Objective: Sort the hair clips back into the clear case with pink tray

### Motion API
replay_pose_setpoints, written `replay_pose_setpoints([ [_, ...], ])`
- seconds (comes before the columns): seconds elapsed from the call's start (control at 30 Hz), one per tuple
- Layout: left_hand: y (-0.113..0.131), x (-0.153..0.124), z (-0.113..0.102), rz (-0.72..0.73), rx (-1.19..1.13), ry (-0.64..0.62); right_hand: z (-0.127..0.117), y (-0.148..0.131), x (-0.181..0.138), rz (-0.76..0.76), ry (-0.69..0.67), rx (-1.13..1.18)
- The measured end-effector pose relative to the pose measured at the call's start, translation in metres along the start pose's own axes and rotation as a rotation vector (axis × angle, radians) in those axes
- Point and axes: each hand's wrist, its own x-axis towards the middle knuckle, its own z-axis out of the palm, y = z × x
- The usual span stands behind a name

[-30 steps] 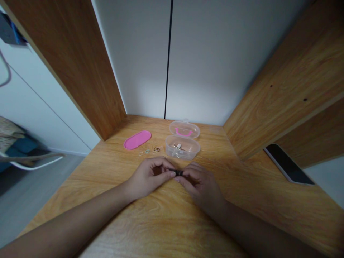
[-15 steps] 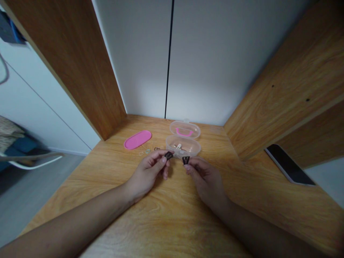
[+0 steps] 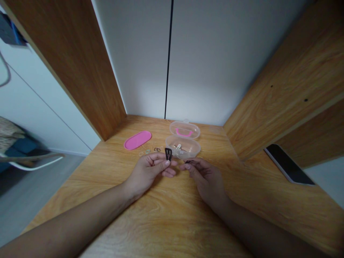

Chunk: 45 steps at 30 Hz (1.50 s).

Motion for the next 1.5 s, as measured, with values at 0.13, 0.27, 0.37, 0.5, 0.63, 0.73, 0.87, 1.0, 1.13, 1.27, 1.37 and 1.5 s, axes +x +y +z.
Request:
replay_pose_setpoints([
  [0.13, -0.001, -0.001, 0.001, 0.027, -0.009, -0.012, 0.0, 0.0, 0.0, 0.014, -0.003, 0.053],
  [0.27, -0.003, -0.001, 0.0, 0.054, 0.0, -0.02, 0.0, -0.001, 0.0, 0.035, 0.003, 0.04],
  [0.37, -0.003, 0.0, 0.0, 0.081, 0.013, -0.044, 0.0, 0.0, -0.001, 0.039, -0.014, 0.03],
  [0.5, -0.003, 0.0, 0.001, 0.081, 0.077, -0.081, 0.0, 0.001, -0.001, 0.003, -0.053, 0.047],
  [0.63, -0.001, -0.002, 0.001, 0.035, 0.159, -0.078, 0.0, 0.001, -0.001, -0.004, -0.074, 0.052],
  [0.73, 0.0, -0.003, 0.001, 0.022, 0.215, -0.057, 0.0, 0.001, -0.002, -0.001, -0.086, 0.046],
  [0.87, 0.001, -0.004, 0.0, 0.043, 0.329, -0.073, -0.001, 0.003, -0.003, 0.006, -0.103, 0.047],
  [1.0, 0.0, -0.007, 0.0, 0.126, 0.507, -0.107, -0.002, 0.004, -0.003, 0.022, -0.112, 0.031],
  [1.13, 0.003, -0.014, 0.0, 0.27, 0.729, -0.135, -0.001, 0.004, -0.003, 0.016, -0.11, 0.028],
  [1.27, 0.005, -0.017, 0.0, 0.299, 0.764, -0.137, 0.0, 0.003, -0.003, 0.02, -0.116, 0.041],
  [1.37, 0.001, -0.014, -0.001, 0.266, 0.686, -0.146, 0.001, 0.002, -0.002, 0.03, -0.116, 0.055],
  [1.5, -0.004, -0.01, -0.002, 0.242, 0.602, -0.126, 0.0, 0.001, -0.003, 0.021, -0.116, 0.067],
])
